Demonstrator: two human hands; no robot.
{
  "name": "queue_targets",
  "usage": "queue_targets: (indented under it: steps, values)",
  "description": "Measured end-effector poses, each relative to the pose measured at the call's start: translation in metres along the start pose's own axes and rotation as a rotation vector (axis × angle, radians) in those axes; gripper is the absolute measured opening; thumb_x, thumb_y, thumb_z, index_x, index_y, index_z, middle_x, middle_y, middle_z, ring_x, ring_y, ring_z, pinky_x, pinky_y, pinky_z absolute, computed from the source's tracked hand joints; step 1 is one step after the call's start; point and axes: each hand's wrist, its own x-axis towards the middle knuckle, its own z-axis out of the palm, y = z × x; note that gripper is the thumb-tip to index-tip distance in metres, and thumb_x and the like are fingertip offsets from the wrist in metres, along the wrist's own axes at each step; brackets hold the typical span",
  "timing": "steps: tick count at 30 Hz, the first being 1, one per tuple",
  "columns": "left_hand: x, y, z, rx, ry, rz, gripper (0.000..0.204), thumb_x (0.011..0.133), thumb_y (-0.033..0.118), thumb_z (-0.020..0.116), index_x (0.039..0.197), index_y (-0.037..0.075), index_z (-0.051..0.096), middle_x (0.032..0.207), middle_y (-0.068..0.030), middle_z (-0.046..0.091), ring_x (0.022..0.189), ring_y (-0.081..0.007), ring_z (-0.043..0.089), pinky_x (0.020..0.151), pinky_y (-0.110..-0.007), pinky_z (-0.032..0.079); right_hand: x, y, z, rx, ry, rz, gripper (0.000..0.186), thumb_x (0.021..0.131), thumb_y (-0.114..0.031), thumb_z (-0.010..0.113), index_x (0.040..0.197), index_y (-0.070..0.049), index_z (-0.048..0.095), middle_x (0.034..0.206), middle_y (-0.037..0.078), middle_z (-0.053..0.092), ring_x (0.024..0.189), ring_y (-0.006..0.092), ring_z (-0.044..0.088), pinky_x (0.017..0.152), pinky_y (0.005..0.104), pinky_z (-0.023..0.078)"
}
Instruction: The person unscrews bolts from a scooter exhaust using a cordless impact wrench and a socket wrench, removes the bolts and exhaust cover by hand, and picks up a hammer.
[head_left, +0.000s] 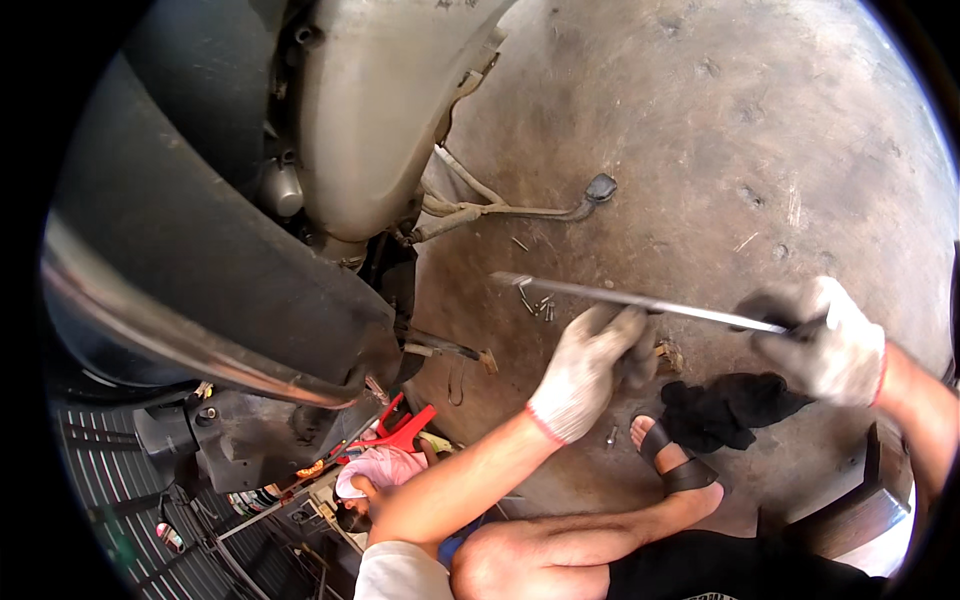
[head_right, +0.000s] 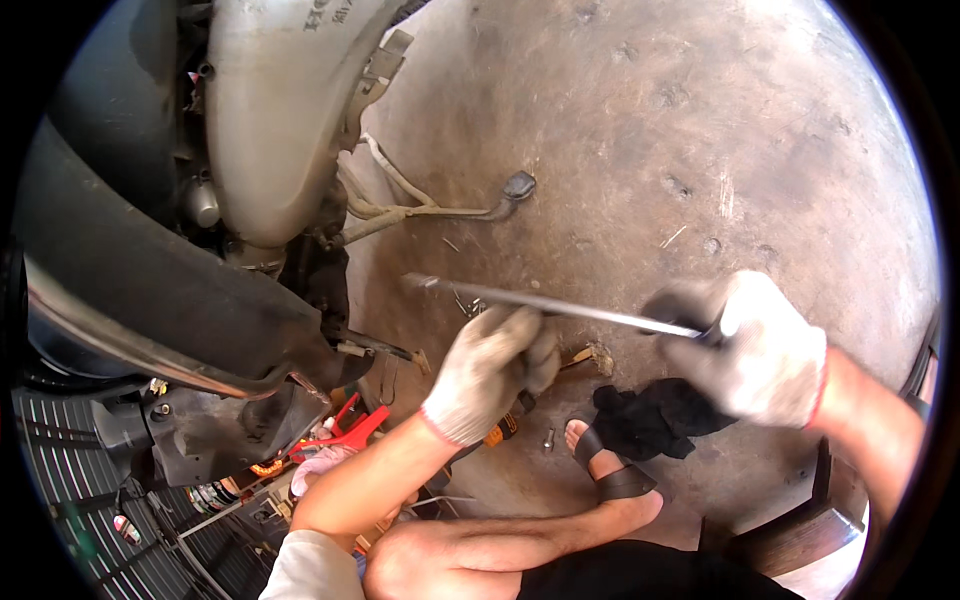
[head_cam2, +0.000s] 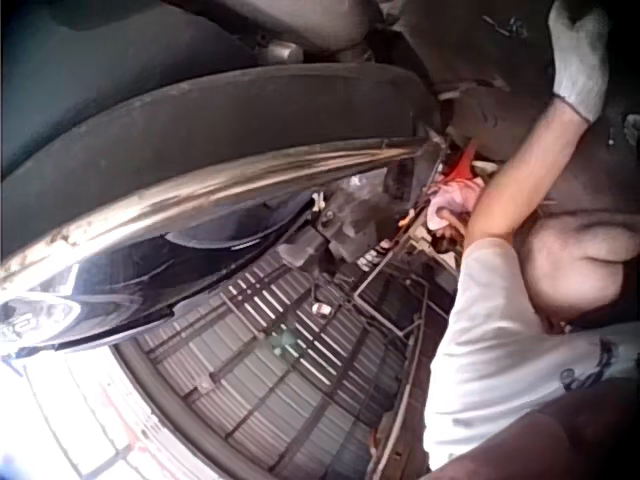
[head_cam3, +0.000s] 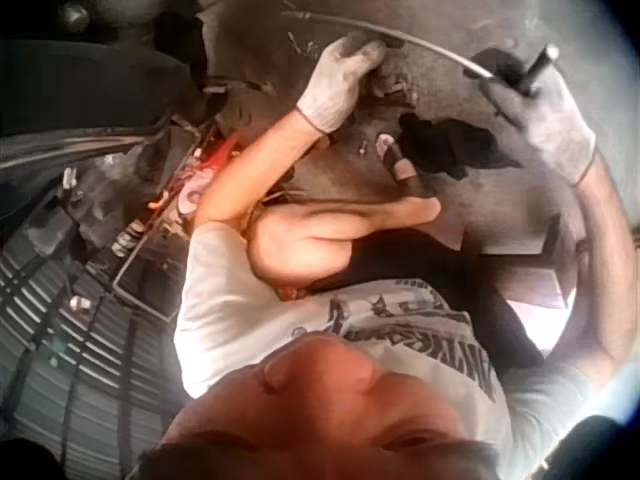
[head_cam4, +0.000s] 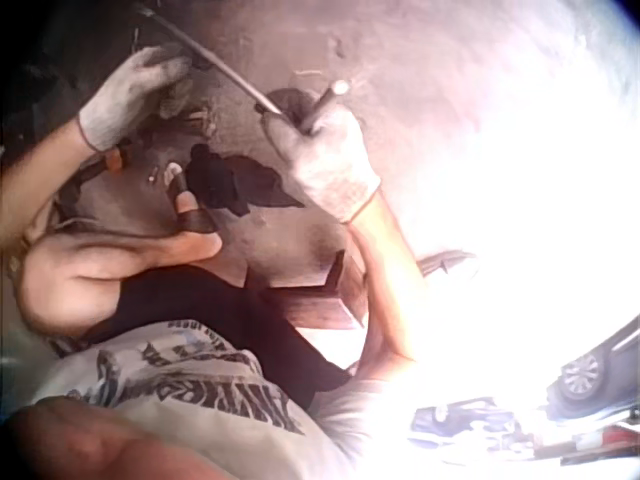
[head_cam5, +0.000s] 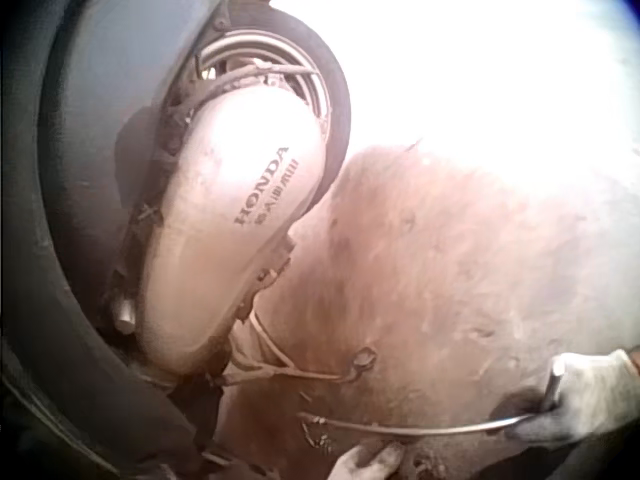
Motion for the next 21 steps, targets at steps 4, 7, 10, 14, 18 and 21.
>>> queue_targets:
  steps: [4,7,10,14,18,21]
  values:
    - [0.064,-0.032,-0.034,0.516,0.049,0.259,0.023,0.101,0.013,0.054,0.118,-0.002,0.057,0.088,-0.0063,0.061,0.075,-0.0151,0.058,0.071,-0.029,0.048,0.007,0.008,-0.039,0.238,0.089,0.655,0.019,0.084,-0.015,0.063,0.087,0.002,0.068,0.062,0.002,0.059,0.051,0.0105,0.054,0.047,0.0261,0.044]
    - [0.108,-0.048,-0.083,0.995,0.339,0.627,0.034,0.093,0.008,0.061,0.126,0.003,0.055,0.116,-0.0183,0.061,0.107,-0.0305,0.06,0.092,-0.038,0.049,0.011,0.021,-0.062,0.124,0.296,0.816,0.015,0.088,-0.012,0.061,0.086,0.003,0.063,0.065,0.006,0.062,0.058,0.0137,0.064,0.05,0.0307,0.049]
    - [0.118,-0.034,-0.149,1.459,0.666,0.523,0.049,0.089,0.009,0.064,0.135,0.004,0.047,0.133,-0.0246,0.05,0.122,-0.0401,0.052,0.102,-0.044,0.045,0.031,0.035,-0.074,-0.092,0.263,0.686,0.007,0.082,-0.002,0.06,0.086,0.003,0.064,0.068,0.014,0.064,0.063,0.0256,0.068,0.057,0.0374,0.054]
    - [0.151,-0.053,-0.157,1.526,0.523,0.341,0.075,0.086,0.014,0.063,0.152,0.004,0.03,0.153,-0.0274,0.033,0.138,-0.0439,0.038,0.114,-0.044,0.037,0.039,0.01,-0.087,-0.542,0.245,0.279,0.009,0.078,0.001,0.061,0.086,0.003,0.065,0.071,0.017,0.064,0.066,0.0322,0.067,0.061,0.0404,0.054]
    - [0.15,-0.051,-0.155,1.513,0.418,0.245,0.083,0.082,0.012,0.065,0.154,-0.001,0.025,0.159,-0.0255,0.023,0.147,-0.0429,0.023,0.121,-0.046,0.026,0.085,-0.02,-0.042,-0.446,0.134,-0.206,0.013,0.073,0.004,0.062,0.085,0.003,0.065,0.074,0.02,0.064,0.07,0.0389,0.066,0.064,0.0434,0.055]
    - [0.144,-0.044,-0.176,1.594,0.437,0.209,0.086,0.081,0.016,0.068,0.154,0.001,0.026,0.159,-0.0248,0.024,0.146,-0.0413,0.028,0.119,-0.043,0.03,0.139,-0.082,0.012,-0.14,0.072,-0.483,0.024,0.076,-0.005,0.063,0.099,-0.002,0.068,0.073,0.014,0.062,0.069,0.036,0.066,0.063,0.0437,0.054]
